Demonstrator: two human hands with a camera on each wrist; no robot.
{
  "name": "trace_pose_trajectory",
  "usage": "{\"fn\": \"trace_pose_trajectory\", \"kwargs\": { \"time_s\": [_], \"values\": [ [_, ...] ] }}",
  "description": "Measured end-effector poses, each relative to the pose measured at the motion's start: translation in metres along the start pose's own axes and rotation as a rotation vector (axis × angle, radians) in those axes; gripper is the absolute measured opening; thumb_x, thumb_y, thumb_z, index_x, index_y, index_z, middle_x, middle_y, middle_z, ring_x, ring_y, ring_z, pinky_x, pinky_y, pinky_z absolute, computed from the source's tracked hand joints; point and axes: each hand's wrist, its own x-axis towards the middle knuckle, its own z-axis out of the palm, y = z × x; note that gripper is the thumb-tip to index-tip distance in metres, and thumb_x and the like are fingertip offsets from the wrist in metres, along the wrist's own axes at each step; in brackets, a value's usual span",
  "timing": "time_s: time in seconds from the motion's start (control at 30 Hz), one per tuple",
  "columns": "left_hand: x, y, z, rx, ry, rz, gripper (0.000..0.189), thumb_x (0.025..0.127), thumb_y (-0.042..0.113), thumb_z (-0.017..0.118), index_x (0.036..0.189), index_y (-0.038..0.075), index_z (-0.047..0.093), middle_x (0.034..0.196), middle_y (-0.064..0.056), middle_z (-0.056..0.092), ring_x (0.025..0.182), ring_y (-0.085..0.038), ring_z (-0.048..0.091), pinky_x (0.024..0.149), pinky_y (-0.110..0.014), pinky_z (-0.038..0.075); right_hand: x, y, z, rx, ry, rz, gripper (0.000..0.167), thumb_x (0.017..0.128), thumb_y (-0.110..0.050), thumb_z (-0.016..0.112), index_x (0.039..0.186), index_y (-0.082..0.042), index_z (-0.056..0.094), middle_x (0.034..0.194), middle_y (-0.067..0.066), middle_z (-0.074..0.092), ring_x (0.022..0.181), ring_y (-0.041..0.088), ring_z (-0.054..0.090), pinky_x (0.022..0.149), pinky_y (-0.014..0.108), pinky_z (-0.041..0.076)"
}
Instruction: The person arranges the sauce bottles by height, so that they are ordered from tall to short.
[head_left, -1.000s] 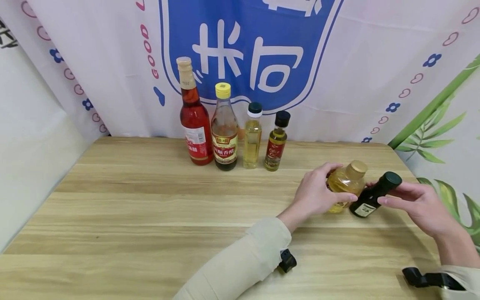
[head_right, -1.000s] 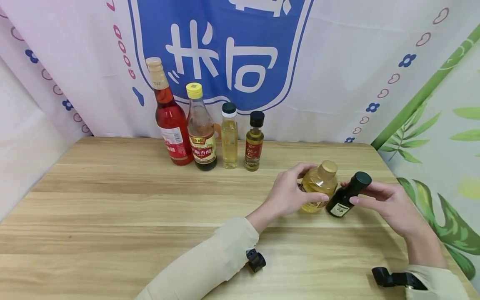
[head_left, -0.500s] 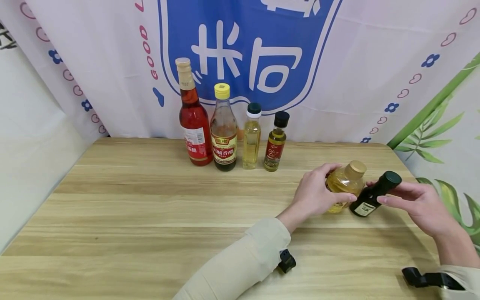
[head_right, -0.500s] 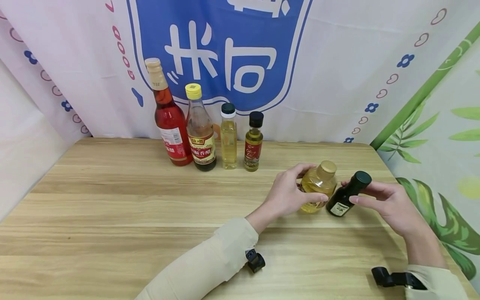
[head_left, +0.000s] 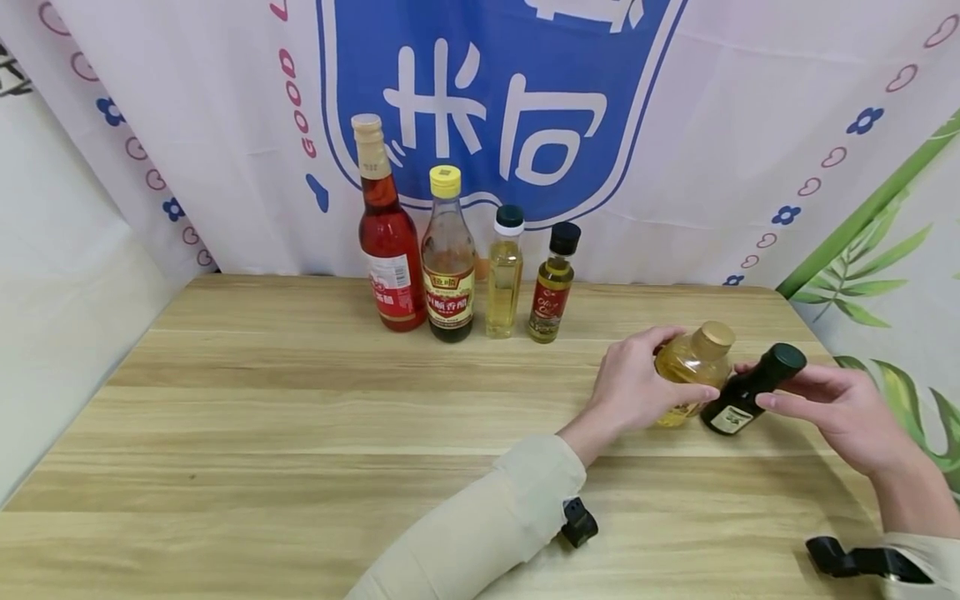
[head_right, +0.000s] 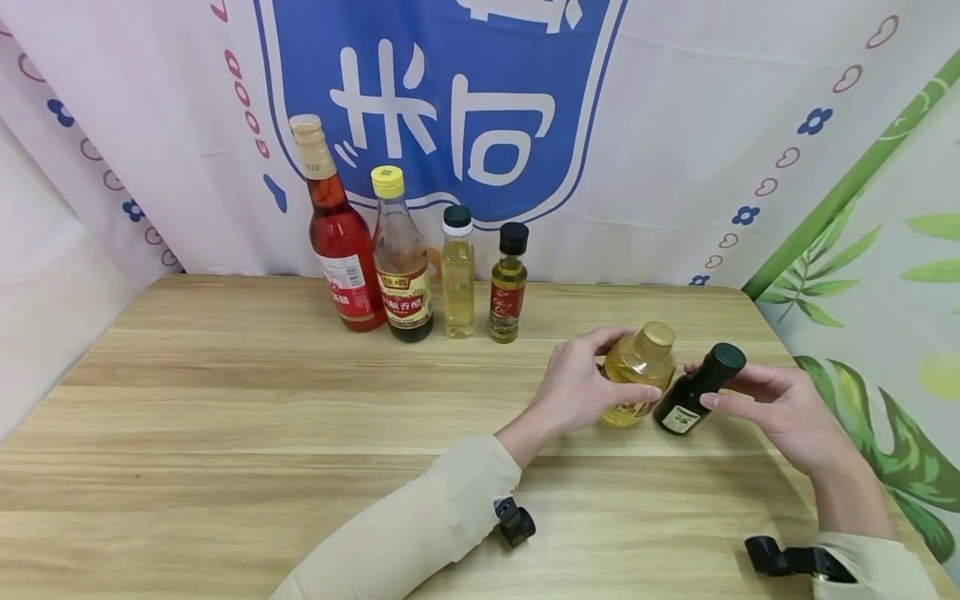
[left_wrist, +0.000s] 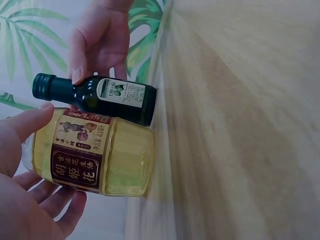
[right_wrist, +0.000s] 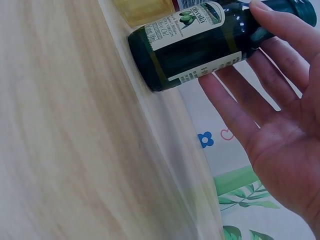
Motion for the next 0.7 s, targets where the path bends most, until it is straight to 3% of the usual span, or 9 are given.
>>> {"fn": "trace_pose_trajectory", "kwargs": {
  "time_s": [0.27, 0.7],
  "values": [
    [0.006, 0.003, -0.002, -0.005, 0.048, -0.022, 0.073, 0.076, 0.048, 0.095, 0.141, 0.029, 0.067, 0.125, 0.013, 0.076, 0.109, -0.003, 0.067, 0.091, -0.019, 0.047, 0.0, 0.0, 0.0, 0.018, 0.004, 0.011, 0.041, 0.092, 0.025, 0.06, 0.131, 0.017, 0.063, 0.125, 0.001, 0.08, 0.119, 0.006, 0.073, 0.094, 0.014, 0.058],
    [0.03, 0.008, -0.018, 0.049, 0.212, -0.116, 0.075, 0.079, 0.05, 0.093, 0.145, 0.03, 0.063, 0.127, 0.009, 0.077, 0.107, -0.01, 0.072, 0.084, -0.022, 0.053, 0.001, -0.001, 0.002, 0.032, 0.035, 0.034, 0.043, 0.091, 0.025, 0.063, 0.133, 0.015, 0.064, 0.122, 0.0, 0.081, 0.115, 0.006, 0.075, 0.091, 0.014, 0.059]
  ]
}}
